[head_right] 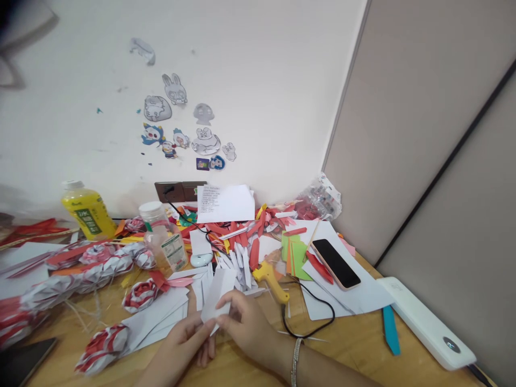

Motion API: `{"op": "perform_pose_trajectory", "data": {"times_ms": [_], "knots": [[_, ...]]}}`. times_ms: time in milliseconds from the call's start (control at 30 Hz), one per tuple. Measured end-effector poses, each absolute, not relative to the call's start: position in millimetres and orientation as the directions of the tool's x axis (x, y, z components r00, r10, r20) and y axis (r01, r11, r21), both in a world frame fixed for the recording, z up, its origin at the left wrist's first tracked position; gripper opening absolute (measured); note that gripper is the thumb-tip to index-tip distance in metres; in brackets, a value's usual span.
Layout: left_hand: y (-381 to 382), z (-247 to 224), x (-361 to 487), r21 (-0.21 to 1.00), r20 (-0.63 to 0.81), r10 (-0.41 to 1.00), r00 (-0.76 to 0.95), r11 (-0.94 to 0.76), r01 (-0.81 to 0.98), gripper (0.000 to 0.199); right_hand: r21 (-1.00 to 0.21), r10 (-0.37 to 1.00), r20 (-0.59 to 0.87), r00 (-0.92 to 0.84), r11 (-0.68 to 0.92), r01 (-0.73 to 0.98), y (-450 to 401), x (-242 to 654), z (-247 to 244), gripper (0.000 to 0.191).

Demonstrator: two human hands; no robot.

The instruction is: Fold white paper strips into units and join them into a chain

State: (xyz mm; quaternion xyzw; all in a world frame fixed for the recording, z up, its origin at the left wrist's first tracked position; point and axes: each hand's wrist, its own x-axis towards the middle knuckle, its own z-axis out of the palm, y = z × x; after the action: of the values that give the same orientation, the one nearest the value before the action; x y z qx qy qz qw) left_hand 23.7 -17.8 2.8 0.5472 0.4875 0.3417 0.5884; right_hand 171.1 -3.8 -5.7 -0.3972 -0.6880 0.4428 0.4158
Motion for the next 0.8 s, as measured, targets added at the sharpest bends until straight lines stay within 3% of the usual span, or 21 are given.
{"op": "perform_pose_trajectory", "data": {"times_ms": [367,667,800], "knots": [[-22.9,5.3,25.7,0.965,-0.074,0.965,0.252,0.006,0.263,0.029,-0.933,0.916,0.246,-0.317,0.313,0.179,-4.5,172.5,-6.2,0.02],[-21.1,5.6,27.1,0.978,-0.097,0.96,0.261,0.043,0.204,0.034,-0.963,0.944,0.245,-0.222,0.264,0.058,3.6,172.9,-1.6,0.022],[-20.7,6.8,25.4,0.99,-0.129,0.958,0.256,0.109,0.094,0.039,-0.969,0.925,0.231,-0.301,0.246,0.013,1.4,174.4,-1.7,0.025]]}}
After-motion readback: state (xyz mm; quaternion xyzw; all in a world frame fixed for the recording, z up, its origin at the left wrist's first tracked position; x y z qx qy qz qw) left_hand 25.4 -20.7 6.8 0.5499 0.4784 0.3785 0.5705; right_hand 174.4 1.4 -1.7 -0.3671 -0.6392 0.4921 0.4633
